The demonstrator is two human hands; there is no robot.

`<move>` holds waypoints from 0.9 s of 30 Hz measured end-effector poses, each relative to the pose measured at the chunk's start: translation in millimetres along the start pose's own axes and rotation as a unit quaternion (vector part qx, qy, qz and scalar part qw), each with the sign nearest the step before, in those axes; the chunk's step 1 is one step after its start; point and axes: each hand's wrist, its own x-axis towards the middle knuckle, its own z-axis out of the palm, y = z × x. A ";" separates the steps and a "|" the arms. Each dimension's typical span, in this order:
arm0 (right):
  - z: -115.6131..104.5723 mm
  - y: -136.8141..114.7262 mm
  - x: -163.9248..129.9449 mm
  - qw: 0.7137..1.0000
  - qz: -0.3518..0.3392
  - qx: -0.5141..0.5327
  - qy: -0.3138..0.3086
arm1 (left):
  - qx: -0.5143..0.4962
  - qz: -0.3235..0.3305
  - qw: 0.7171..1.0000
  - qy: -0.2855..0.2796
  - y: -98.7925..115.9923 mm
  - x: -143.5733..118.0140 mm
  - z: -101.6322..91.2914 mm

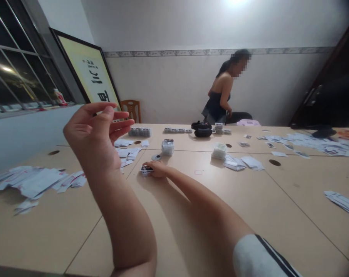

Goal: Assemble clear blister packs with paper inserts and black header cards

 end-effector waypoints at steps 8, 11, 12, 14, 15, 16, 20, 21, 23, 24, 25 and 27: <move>-9.2 11.5 -24.2 1.000 -0.007 -0.016 0.022 | 0.017 0.000 1.000 0.005 2.8 -2.0 4.2; -11.5 17.3 -36.4 0.999 -0.009 -0.031 0.043 | 0.009 -0.002 1.000 0.001 2.2 -2.2 5.6; -11.5 19.1 -39.4 0.998 -0.013 -0.036 0.047 | 0.003 -0.001 1.000 0.000 1.6 -2.1 5.9; -10.8 21.8 -43.5 0.997 -0.023 -0.046 0.055 | -0.006 0.001 1.000 -0.001 0.1 -1.8 6.4; -10.4 22.5 -44.8 0.997 -0.029 -0.051 0.058 | -0.008 0.001 1.000 -0.003 -0.8 -1.7 6.6; -10.2 22.8 -45.5 0.996 -0.036 -0.055 0.061 | -0.008 0.001 1.000 -0.006 -1.5 -1.6 6.8; -11.9 21.7 -45.9 0.993 -0.063 -0.071 0.064 | 0.010 -0.007 1.000 -0.015 -2.5 -1.9 7.9; -12.6 21.2 -46.1 0.993 -0.068 -0.076 0.064 | 0.014 -0.008 1.000 -0.015 -2.5 -2.0 8.2; -13.4 20.2 -47.4 0.991 -0.075 -0.085 0.067 | 0.014 -0.006 1.000 -0.014 -2.5 -2.1 8.6; -13.3 19.8 -48.4 0.990 -0.078 -0.090 0.070 | 0.012 -0.005 1.000 -0.014 -2.6 -2.1 8.8; -13.0 19.3 -49.6 0.990 -0.080 -0.094 0.073 | 0.009 -0.005 1.000 -0.015 -2.7 -2.0 8.9; -11.9 18.4 -51.6 0.988 -0.085 -0.105 0.078 | 0.004 -0.006 1.000 -0.017 -3.1 -1.8 9.0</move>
